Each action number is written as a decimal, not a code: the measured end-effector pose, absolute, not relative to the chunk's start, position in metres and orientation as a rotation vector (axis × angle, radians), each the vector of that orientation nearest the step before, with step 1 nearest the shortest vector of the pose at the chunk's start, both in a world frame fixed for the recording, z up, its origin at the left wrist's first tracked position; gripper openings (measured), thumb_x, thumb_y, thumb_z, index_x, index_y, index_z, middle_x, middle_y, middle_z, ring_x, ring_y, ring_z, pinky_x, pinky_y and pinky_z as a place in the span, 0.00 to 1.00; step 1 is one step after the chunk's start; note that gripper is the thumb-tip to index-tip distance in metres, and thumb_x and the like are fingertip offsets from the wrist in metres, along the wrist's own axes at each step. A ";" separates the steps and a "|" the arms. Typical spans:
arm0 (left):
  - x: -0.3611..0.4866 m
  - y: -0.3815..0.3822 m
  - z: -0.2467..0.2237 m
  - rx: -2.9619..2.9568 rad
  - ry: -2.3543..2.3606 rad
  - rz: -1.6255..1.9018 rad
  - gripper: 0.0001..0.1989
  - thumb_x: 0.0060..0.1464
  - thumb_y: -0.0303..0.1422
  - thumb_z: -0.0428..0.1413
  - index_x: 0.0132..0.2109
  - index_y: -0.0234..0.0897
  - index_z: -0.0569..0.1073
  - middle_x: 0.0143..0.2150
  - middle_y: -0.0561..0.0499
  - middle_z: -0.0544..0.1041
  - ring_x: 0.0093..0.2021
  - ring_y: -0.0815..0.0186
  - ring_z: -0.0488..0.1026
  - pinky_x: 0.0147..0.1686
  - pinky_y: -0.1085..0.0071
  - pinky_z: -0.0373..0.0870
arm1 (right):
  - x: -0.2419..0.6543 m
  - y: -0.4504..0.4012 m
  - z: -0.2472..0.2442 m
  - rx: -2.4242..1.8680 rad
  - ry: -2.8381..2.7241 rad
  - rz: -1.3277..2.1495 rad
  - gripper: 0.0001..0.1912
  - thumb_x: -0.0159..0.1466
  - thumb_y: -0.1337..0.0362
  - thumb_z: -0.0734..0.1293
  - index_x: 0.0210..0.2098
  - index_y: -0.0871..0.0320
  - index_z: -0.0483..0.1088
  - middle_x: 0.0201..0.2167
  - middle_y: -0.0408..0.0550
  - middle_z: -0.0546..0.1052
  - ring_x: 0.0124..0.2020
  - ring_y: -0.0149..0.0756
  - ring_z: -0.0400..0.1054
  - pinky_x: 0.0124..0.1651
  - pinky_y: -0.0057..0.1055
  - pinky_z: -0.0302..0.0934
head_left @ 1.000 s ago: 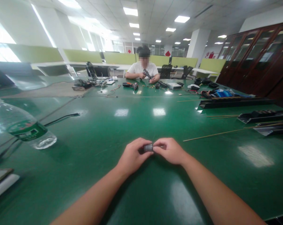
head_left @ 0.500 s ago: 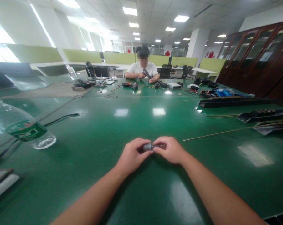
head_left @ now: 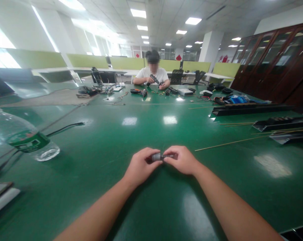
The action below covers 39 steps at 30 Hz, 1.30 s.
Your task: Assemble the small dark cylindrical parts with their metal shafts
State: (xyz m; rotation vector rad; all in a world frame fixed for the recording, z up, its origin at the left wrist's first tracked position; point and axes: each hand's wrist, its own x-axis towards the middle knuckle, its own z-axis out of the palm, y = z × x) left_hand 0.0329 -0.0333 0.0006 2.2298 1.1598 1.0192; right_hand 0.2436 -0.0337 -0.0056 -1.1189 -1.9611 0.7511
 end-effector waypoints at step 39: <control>0.028 -0.028 -0.002 2.239 1.201 1.101 0.13 0.50 0.33 0.64 0.45 0.41 0.77 0.40 0.50 0.78 0.39 0.64 0.74 0.39 0.69 0.72 | 0.252 -0.025 -0.010 -1.223 -1.859 0.778 0.07 0.57 0.64 0.71 0.34 0.60 0.78 0.26 0.45 0.77 0.25 0.31 0.67 0.30 0.26 0.60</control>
